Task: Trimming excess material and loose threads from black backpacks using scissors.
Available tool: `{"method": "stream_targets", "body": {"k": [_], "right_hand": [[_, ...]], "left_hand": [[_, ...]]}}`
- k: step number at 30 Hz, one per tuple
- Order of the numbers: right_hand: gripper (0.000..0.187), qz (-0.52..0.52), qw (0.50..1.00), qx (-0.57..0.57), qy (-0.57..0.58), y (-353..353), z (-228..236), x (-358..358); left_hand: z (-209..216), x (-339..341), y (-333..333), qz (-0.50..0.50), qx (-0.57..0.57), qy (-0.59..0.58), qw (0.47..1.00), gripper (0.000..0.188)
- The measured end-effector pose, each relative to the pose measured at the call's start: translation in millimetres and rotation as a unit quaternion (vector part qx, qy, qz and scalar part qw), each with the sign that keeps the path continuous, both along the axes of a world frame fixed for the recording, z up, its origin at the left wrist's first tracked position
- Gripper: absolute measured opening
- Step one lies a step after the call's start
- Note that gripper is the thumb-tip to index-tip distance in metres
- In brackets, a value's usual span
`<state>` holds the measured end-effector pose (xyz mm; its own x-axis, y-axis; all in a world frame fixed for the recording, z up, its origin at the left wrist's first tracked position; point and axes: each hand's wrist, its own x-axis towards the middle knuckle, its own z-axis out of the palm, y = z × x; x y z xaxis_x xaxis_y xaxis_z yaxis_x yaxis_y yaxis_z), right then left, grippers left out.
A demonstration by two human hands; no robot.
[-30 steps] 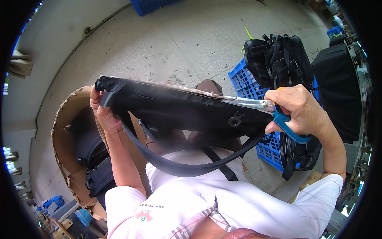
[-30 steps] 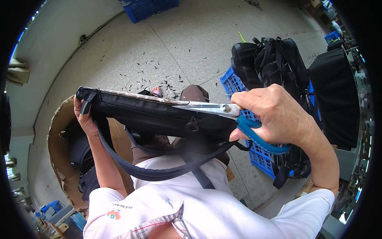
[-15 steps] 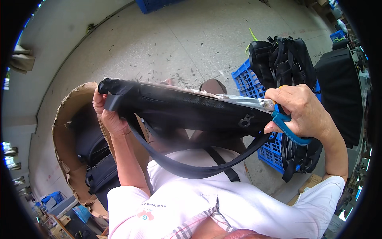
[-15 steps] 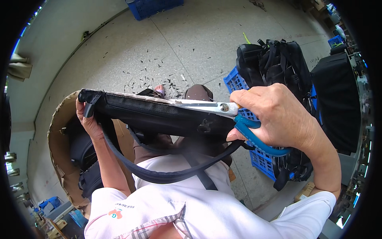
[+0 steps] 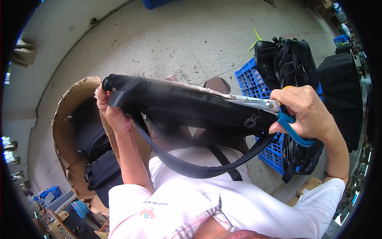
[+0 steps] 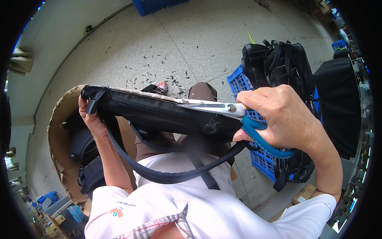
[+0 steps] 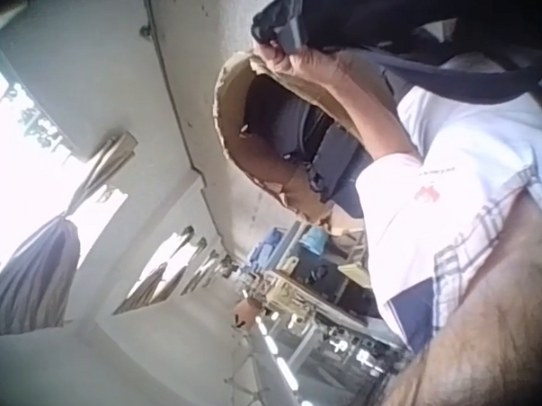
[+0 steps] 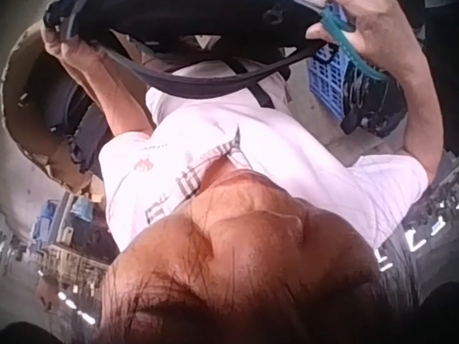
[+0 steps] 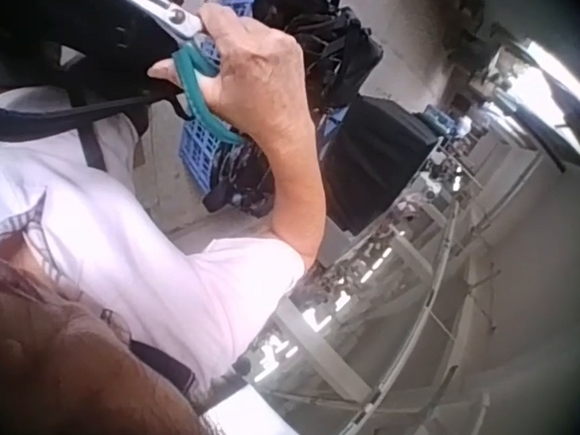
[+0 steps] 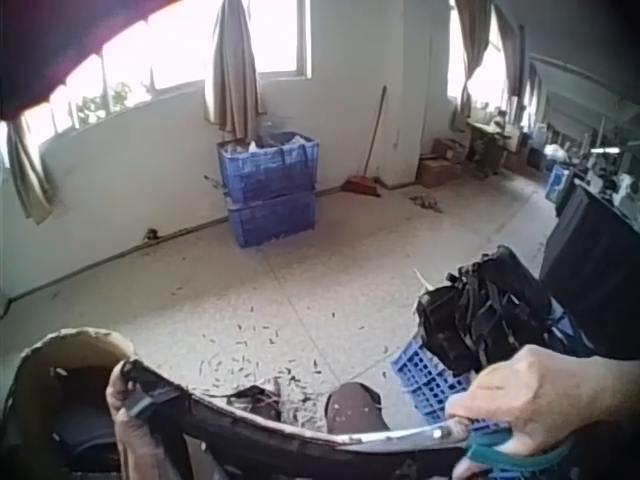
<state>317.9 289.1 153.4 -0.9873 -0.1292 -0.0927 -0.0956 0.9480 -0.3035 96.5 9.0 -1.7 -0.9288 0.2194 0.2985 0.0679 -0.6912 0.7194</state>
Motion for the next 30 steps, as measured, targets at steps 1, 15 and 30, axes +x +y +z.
{"method": "stream_targets", "body": {"k": [1, 15, 30], "right_hand": [[0.054, 0.002, 1.000, -0.001, 0.000, -1, 1, -1], [0.051, 0.004, 1.000, 0.020, -0.020, -8, 3, 4], [0.053, 0.016, 1.000, -0.023, 0.007, -14, -8, -15]], "left_hand": [[0, 0, -1, 0.003, 0.002, -0.004, 1.000, 0.030], [-2, 5, -5, 0.026, -0.017, 0.005, 0.999, 0.029], [-4, 14, -4, 0.062, -0.032, 0.001, 0.998, 0.030]]}}
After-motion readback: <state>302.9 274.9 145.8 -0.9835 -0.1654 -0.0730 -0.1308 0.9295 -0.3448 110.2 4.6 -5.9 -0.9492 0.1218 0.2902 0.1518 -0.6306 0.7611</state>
